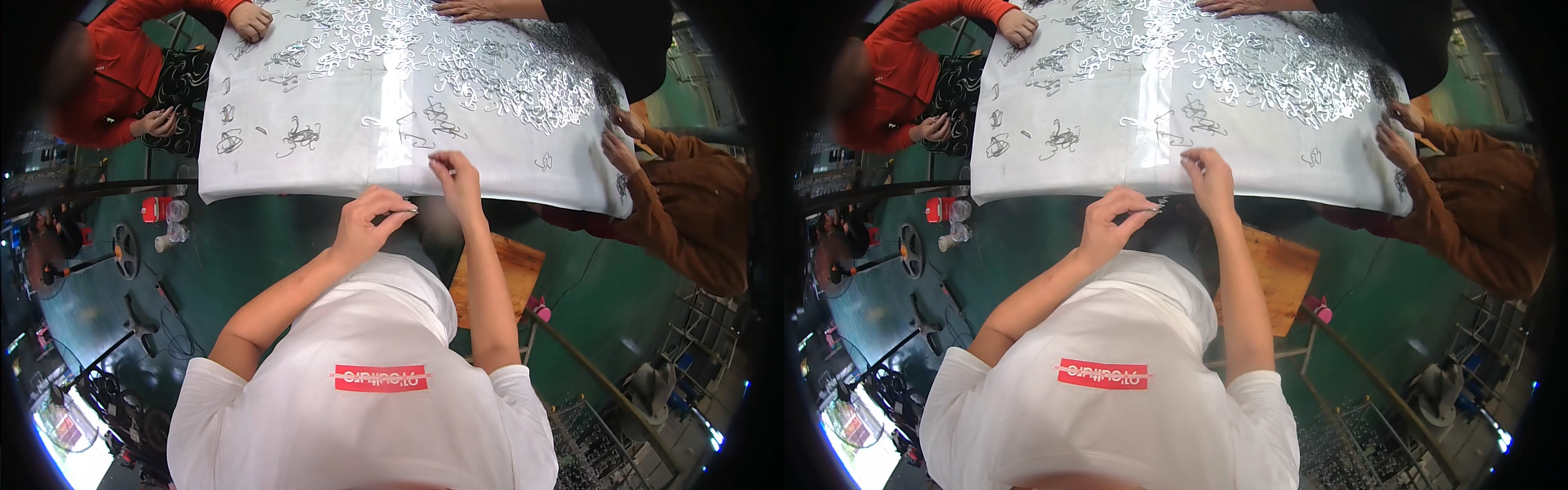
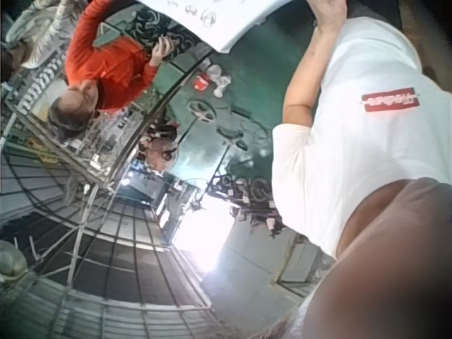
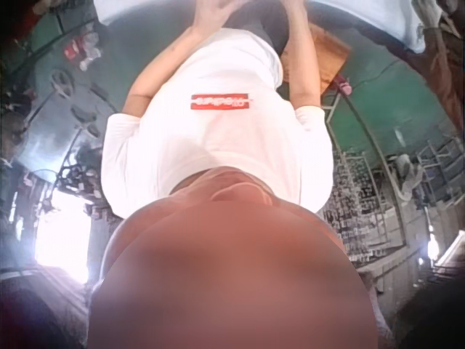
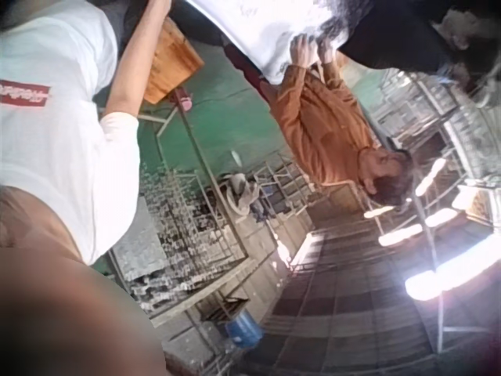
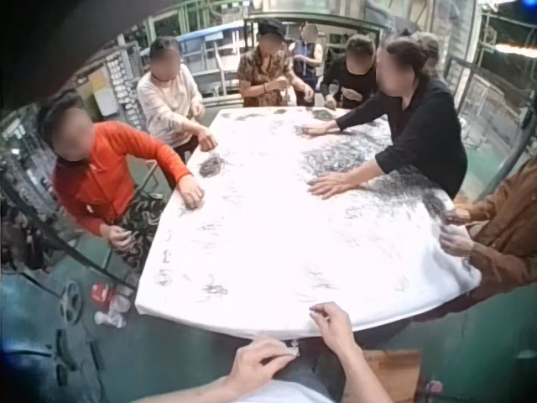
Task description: The person picks up small metal clips from a white table and links them together by hand into a chain. The person repeatedly hangs the assembled chain on a nearby metal rack and continues adding more clips to the chain.
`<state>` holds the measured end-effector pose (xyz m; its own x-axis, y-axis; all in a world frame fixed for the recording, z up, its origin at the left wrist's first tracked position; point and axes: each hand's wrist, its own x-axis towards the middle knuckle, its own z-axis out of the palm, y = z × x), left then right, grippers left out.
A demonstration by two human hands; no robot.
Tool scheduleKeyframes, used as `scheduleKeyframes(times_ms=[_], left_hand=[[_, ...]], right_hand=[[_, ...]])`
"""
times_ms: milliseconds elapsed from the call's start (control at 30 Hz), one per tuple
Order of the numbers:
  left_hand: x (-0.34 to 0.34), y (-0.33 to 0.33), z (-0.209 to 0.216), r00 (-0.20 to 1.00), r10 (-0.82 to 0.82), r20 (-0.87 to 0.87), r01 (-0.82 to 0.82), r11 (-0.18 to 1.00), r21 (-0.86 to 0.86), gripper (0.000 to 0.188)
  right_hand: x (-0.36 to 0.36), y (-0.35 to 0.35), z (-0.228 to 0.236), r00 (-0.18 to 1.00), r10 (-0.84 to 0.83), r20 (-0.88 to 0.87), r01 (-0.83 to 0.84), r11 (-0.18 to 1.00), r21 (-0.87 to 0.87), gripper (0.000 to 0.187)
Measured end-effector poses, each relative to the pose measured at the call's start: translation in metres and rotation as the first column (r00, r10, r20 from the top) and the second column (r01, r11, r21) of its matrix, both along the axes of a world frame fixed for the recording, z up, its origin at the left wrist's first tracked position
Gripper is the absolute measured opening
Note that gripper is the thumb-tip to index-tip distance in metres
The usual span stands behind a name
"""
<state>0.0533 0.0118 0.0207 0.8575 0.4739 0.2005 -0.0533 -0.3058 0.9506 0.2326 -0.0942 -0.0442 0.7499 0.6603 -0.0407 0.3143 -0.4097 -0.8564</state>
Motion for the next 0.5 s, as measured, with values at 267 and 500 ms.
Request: scheduleKeyframes(times_ms=[267, 500], left_hand=[[-0.006, -0.006, 0.004, 0.999, 0.042, -0.034, -0.043, 0.999, -0.016, 0.015], [-0.012, -0.007, 0.003, 0.995, 0.092, -0.044, -0.094, 0.994, -0.055, 0.017]], right_hand=[[0.05, 0.066, -0.04, 0.843, 0.397, 0.362, -0.149, 0.82, -0.552, 0.008], [0.128, 0.0, -0.017, 0.539, 0.629, 0.56, -0.186, 0.737, -0.649, 0.008]])
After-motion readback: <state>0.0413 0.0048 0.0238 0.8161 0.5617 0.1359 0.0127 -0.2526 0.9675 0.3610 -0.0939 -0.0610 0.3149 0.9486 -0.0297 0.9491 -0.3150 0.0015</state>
